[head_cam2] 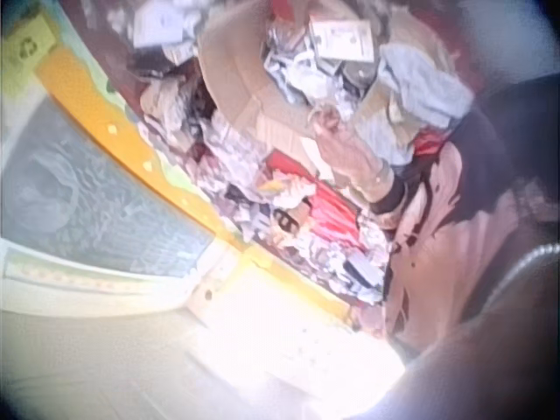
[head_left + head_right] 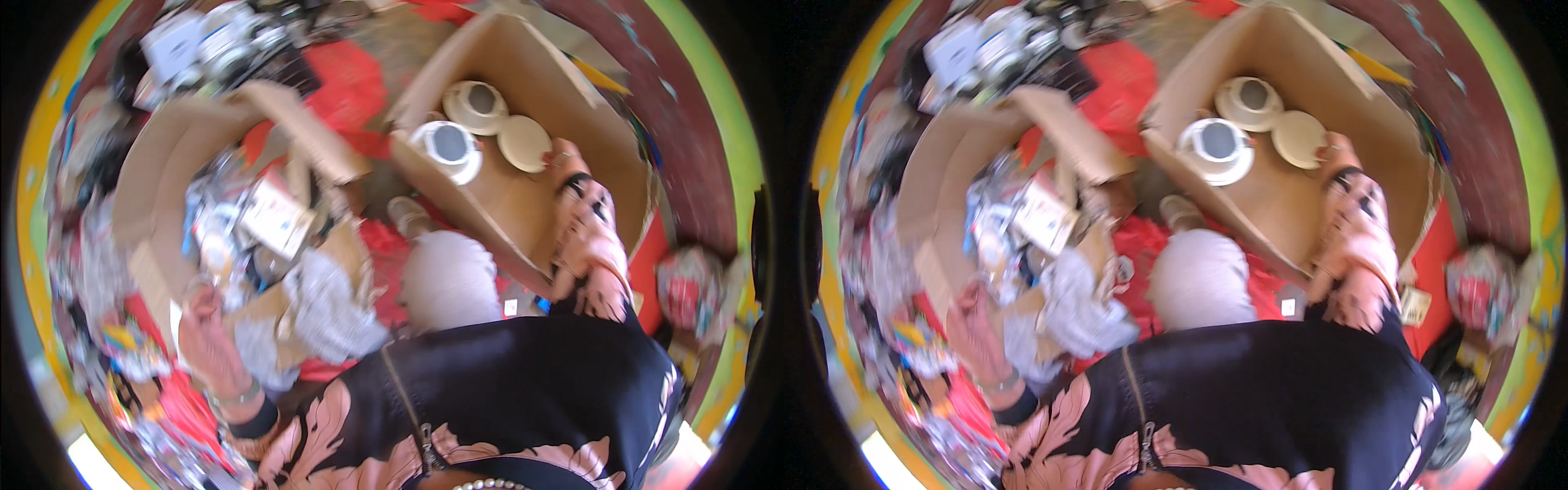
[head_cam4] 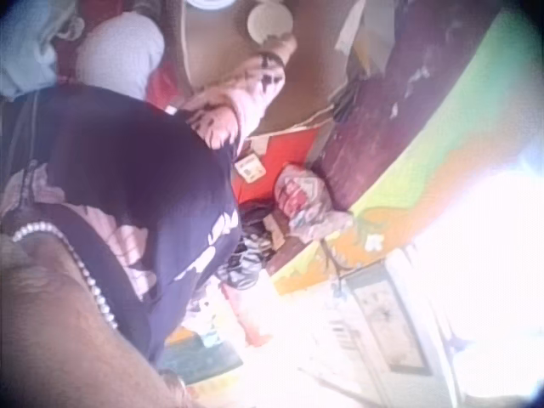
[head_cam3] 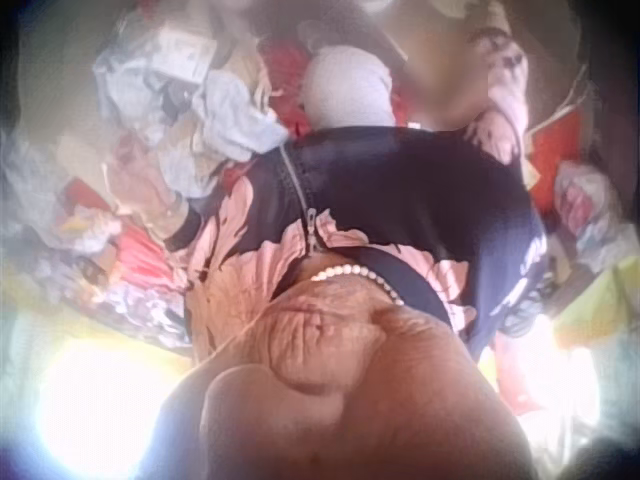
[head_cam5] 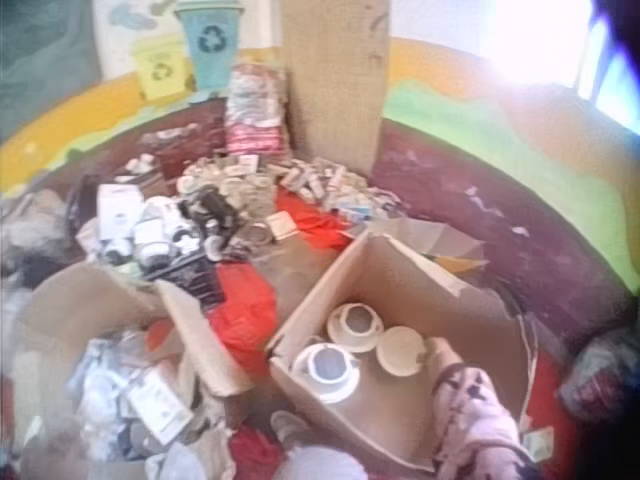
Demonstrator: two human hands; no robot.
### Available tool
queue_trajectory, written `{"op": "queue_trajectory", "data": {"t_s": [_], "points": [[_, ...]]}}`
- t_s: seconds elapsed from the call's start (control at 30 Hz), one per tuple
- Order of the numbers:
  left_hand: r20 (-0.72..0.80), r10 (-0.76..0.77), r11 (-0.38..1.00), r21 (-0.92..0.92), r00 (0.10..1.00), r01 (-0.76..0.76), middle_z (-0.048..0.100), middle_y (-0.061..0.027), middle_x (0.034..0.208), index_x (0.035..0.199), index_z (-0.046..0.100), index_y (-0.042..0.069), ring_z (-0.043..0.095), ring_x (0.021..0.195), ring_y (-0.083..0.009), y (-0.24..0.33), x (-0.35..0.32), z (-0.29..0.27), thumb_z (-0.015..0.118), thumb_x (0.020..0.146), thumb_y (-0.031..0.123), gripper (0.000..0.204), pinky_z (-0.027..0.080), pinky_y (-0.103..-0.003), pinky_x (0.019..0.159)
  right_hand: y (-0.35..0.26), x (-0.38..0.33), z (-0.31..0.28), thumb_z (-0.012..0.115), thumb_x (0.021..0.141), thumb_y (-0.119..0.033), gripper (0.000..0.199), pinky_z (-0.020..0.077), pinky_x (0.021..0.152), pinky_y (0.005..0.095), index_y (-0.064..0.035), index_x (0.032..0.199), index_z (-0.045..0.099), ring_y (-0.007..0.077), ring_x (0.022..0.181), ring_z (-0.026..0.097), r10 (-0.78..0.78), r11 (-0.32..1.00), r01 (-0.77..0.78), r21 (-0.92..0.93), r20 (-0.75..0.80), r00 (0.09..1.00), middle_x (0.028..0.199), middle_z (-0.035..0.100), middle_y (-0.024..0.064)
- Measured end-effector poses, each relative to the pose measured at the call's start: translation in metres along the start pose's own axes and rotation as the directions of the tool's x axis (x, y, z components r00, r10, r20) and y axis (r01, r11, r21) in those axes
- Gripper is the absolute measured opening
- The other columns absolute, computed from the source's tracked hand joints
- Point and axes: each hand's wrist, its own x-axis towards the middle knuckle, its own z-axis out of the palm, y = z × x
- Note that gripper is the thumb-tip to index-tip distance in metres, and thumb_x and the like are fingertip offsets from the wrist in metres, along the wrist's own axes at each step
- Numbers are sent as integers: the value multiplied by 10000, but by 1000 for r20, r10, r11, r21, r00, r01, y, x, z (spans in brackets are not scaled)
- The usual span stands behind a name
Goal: The person wipes a white circular electronic light fixture with a grey cloth, cleaning the exterior surfaces and edges before placing it into a large cardboard box.
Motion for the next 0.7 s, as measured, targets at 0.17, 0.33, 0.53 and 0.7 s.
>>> {"op": "queue_trajectory", "data": {"t_s": [0.17,0.33,0.53,0.7], "points": [[-290,138,986,-46,947,-158,616,-179,946,744,566,-33,556,1029,-262,10,-27,-43,491,931,149,272,352,-438,1011,-104,-169,11,567,860,-264,189,473,600,270,-83,901,602,152,689,621,-459,885,425,191,207,864,797,643,55],[-450,200,947,-139,870,-290,576,-171,1073,981,566,-76,505,1112,-227,27,-19,-66,509,921,119,212,363,-367,1009,-138,-353,44,570,872,-262,248,440,624,260,-31,806,630,119,652,564,-833,550,793,262,234,501,765,608,42],[-539,351,862,-134,766,-489,511,-133,1204,1244,442,-51,487,1072,-174,35,8,-96,494,891,61,374,377,-326,938,-104,-521,138,532,847,-190,206,464,717,299,-47,952,638,174,751,606,-792,126,949,290,605,-80,812,642,52],[-631,92,860,-339,770,-381,558,-61,1150,1107,536,-1,481,1042,-147,31,6,-111,531,855,70,262,369,-342,935,-31,-593,238,546,849,-322,357,480,738,317,-44,1067,596,215,813,618,-105,-354,890,288,933,-344,874,634,144]]}}
